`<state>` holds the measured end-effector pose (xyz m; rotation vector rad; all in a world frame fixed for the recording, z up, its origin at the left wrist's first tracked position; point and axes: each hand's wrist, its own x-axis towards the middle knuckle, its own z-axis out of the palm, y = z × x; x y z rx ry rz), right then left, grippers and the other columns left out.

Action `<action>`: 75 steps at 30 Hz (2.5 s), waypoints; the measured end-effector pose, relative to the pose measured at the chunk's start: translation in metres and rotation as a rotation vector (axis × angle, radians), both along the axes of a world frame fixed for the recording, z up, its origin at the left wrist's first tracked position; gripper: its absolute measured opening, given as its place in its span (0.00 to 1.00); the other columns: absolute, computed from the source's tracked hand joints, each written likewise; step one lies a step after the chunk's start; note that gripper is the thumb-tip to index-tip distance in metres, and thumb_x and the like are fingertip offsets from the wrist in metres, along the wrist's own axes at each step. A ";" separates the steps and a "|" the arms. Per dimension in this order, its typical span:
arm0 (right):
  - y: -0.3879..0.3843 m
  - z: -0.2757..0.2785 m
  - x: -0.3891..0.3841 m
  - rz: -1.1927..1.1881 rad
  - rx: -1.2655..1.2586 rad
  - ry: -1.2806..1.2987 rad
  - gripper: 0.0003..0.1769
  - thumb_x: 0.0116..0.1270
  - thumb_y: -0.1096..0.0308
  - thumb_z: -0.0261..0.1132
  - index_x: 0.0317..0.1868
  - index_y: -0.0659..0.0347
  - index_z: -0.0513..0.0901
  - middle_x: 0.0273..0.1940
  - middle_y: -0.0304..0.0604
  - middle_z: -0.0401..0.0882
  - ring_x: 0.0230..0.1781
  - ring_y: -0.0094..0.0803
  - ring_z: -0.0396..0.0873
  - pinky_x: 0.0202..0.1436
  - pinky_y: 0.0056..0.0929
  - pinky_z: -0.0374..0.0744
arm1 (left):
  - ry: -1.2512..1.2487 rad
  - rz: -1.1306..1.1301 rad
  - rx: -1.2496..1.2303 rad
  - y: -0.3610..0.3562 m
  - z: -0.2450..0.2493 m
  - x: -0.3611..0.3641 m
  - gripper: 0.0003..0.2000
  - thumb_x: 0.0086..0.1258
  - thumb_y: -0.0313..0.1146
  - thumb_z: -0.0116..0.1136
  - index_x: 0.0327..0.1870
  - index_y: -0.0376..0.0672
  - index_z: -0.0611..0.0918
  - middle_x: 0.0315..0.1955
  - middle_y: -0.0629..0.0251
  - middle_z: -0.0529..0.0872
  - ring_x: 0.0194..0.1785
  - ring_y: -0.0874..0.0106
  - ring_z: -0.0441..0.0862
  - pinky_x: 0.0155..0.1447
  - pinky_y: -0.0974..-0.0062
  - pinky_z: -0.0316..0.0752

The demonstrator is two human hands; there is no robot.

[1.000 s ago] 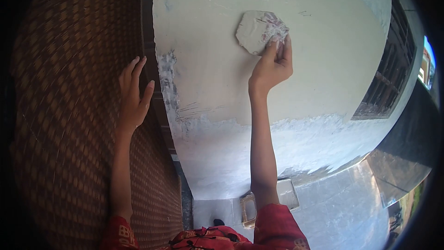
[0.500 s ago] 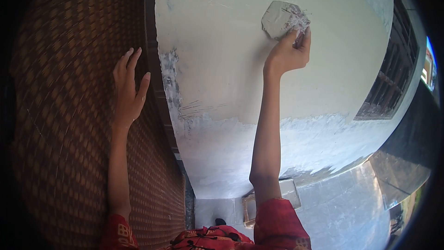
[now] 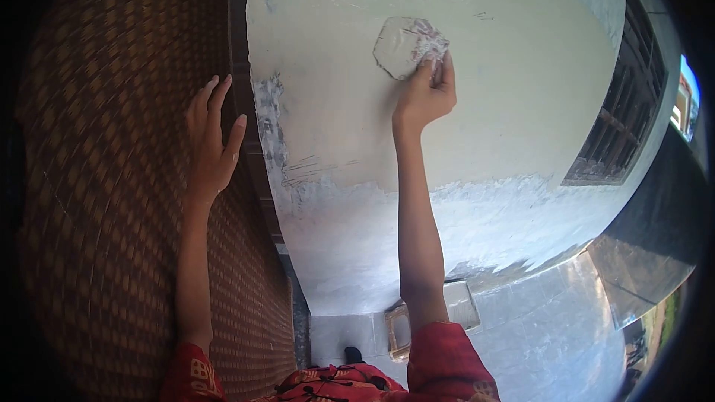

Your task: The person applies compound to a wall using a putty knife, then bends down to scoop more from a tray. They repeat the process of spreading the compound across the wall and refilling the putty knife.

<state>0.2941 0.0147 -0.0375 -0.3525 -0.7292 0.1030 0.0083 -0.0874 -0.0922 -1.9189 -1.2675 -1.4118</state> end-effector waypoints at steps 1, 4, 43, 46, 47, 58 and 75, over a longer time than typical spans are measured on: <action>-0.011 0.003 0.020 -0.013 0.009 0.026 0.21 0.71 0.75 0.60 0.62 0.78 0.74 0.51 0.55 0.83 0.48 0.31 0.83 0.52 0.26 0.81 | -0.004 0.002 0.002 -0.001 -0.001 -0.003 0.27 0.78 0.47 0.47 0.75 0.49 0.63 0.74 0.55 0.59 0.76 0.53 0.50 0.77 0.50 0.48; -0.034 0.005 0.035 -0.049 0.034 0.074 0.22 0.72 0.76 0.59 0.63 0.78 0.72 0.53 0.56 0.82 0.51 0.33 0.82 0.54 0.27 0.81 | -0.010 -0.008 -0.005 -0.004 -0.001 -0.007 0.27 0.79 0.50 0.45 0.75 0.51 0.63 0.74 0.52 0.57 0.76 0.48 0.50 0.76 0.44 0.51; -0.349 -0.215 0.190 -0.473 -0.653 -0.105 0.20 0.72 0.75 0.62 0.60 0.79 0.75 0.50 0.54 0.84 0.49 0.31 0.83 0.54 0.29 0.81 | 0.104 -0.673 -0.545 -0.097 -0.194 0.203 0.28 0.78 0.45 0.48 0.75 0.46 0.62 0.74 0.52 0.58 0.76 0.52 0.51 0.75 0.48 0.52; -0.399 -0.256 0.225 -0.460 -0.766 -0.007 0.20 0.72 0.75 0.63 0.59 0.78 0.75 0.50 0.53 0.84 0.47 0.31 0.84 0.50 0.29 0.83 | 0.139 -0.692 -0.625 -0.127 -0.231 0.241 0.29 0.78 0.46 0.48 0.75 0.46 0.62 0.74 0.52 0.58 0.76 0.51 0.51 0.75 0.48 0.52; -0.416 -0.271 0.237 -0.461 -0.789 0.010 0.20 0.72 0.75 0.63 0.59 0.78 0.75 0.50 0.53 0.84 0.47 0.31 0.84 0.50 0.29 0.83 | 0.154 -0.697 -0.650 -0.137 -0.243 0.254 0.29 0.78 0.46 0.48 0.75 0.46 0.62 0.74 0.52 0.58 0.76 0.51 0.51 0.75 0.48 0.52; -0.550 -0.363 0.326 -0.355 -1.164 0.293 0.21 0.71 0.74 0.63 0.60 0.79 0.74 0.50 0.56 0.83 0.45 0.34 0.85 0.41 0.30 0.88 | 0.128 -0.758 -0.971 -0.281 -0.357 0.365 0.28 0.76 0.42 0.52 0.75 0.48 0.63 0.70 0.51 0.62 0.73 0.50 0.57 0.75 0.53 0.53; -0.458 -0.405 0.431 0.027 -1.491 0.214 0.21 0.73 0.75 0.61 0.63 0.75 0.71 0.52 0.54 0.83 0.49 0.35 0.84 0.46 0.31 0.87 | -0.313 -0.527 -1.417 -0.281 -0.461 0.479 0.26 0.77 0.42 0.50 0.72 0.43 0.65 0.63 0.50 0.73 0.68 0.51 0.65 0.74 0.57 0.56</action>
